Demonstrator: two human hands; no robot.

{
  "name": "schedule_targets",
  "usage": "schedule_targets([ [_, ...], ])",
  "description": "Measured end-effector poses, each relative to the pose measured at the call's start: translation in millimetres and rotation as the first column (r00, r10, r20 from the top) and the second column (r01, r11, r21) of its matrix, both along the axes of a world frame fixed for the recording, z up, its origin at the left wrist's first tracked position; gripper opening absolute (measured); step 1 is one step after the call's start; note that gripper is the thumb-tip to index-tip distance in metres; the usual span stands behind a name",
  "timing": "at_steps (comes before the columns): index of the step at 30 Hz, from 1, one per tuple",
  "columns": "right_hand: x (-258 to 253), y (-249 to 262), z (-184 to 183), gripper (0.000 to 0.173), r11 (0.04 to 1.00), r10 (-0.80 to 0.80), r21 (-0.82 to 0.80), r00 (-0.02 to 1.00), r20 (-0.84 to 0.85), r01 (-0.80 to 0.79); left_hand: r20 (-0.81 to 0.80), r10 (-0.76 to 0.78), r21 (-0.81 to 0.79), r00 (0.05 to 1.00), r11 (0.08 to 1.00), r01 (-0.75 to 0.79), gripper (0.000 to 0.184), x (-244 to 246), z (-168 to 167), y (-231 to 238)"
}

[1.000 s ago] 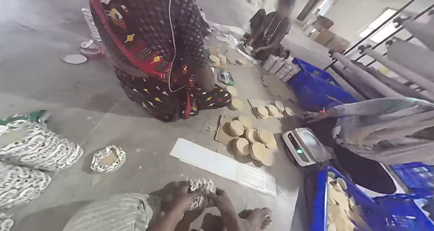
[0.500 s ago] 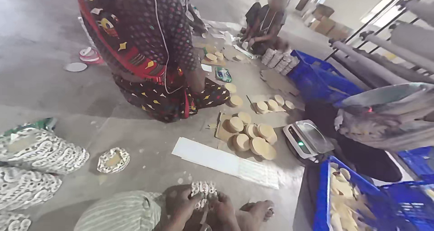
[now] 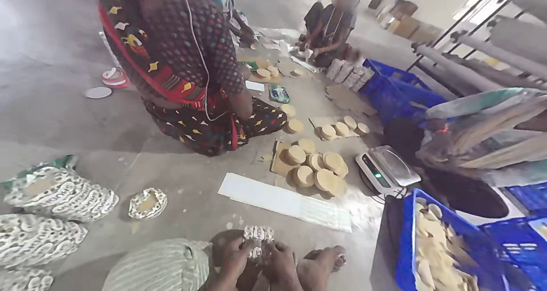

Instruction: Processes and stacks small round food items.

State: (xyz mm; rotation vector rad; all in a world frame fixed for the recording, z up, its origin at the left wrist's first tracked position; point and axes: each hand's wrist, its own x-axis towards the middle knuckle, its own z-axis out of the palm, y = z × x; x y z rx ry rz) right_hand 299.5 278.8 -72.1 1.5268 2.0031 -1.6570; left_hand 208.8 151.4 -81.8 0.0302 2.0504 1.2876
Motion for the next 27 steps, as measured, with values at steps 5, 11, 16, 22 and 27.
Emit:
schedule_targets([
  [5,0,-4,0,0.031,0.998,-0.07,-0.011,0.997,-0.029,0.069,0.009,-0.04,-0.025,0.999,0.999,0.04,0.037,-3,4,1],
  [11,-5,-9,7,0.033,0.996,-0.074,0.048,0.997,0.019,0.073,-0.001,-0.07,-0.079,0.998,0.994,0.07,0.04,-6,9,1],
  [16,-4,-19,-2,0.029,0.99,-0.141,0.012,0.989,-0.051,0.142,0.024,-0.088,-0.166,0.996,0.982,0.091,0.041,-3,14,0],
  [22,-6,-18,3,0.035,0.988,-0.155,-0.013,0.988,0.012,0.155,0.007,-0.111,-0.16,0.994,0.981,0.111,0.039,-9,13,1],
  [27,-4,-20,5,0.027,0.98,-0.194,-0.08,0.973,-0.126,0.185,-0.051,-0.163,-0.183,0.985,0.971,0.152,0.043,-16,2,-5],
])
